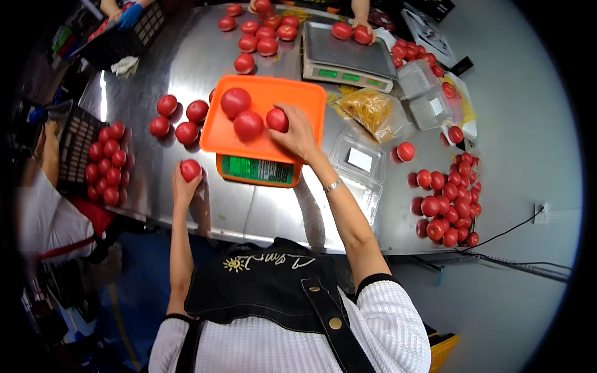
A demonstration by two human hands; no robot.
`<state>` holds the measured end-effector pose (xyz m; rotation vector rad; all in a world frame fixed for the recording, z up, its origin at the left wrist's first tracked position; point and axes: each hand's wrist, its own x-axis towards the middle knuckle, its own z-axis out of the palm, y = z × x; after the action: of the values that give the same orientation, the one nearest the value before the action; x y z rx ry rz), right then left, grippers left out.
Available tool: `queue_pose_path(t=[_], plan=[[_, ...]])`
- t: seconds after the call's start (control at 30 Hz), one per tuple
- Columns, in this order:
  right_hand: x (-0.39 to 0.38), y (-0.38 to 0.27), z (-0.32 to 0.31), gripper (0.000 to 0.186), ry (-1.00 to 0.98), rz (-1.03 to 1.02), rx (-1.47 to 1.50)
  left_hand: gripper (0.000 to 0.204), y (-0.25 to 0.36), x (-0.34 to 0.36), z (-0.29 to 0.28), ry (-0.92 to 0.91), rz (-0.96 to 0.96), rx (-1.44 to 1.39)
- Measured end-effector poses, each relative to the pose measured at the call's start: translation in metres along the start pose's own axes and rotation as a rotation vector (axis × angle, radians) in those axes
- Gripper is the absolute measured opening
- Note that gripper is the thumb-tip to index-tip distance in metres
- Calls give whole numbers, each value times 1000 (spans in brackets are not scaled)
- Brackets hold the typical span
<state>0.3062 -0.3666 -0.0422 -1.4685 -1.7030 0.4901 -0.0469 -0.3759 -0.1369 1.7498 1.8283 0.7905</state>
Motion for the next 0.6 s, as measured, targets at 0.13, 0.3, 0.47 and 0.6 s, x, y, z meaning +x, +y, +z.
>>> queue_pose_path(t=[0.13, 0.3, 0.47, 0.6], plan=[[-14, -39, -12, 57, 14, 179, 319, 79, -6, -17, -5, -19, -49, -94], [-29, -55, -23, 60, 81, 41, 231, 78, -2, -15, -5, -48, -72, -63], [-37, -65, -29, 61, 100, 9, 252, 78, -19, -12, 5, 13, -17, -16], [-44, -55, -23, 55, 60, 149, 496, 80, -19, -11, 7, 23, -27, 2]])
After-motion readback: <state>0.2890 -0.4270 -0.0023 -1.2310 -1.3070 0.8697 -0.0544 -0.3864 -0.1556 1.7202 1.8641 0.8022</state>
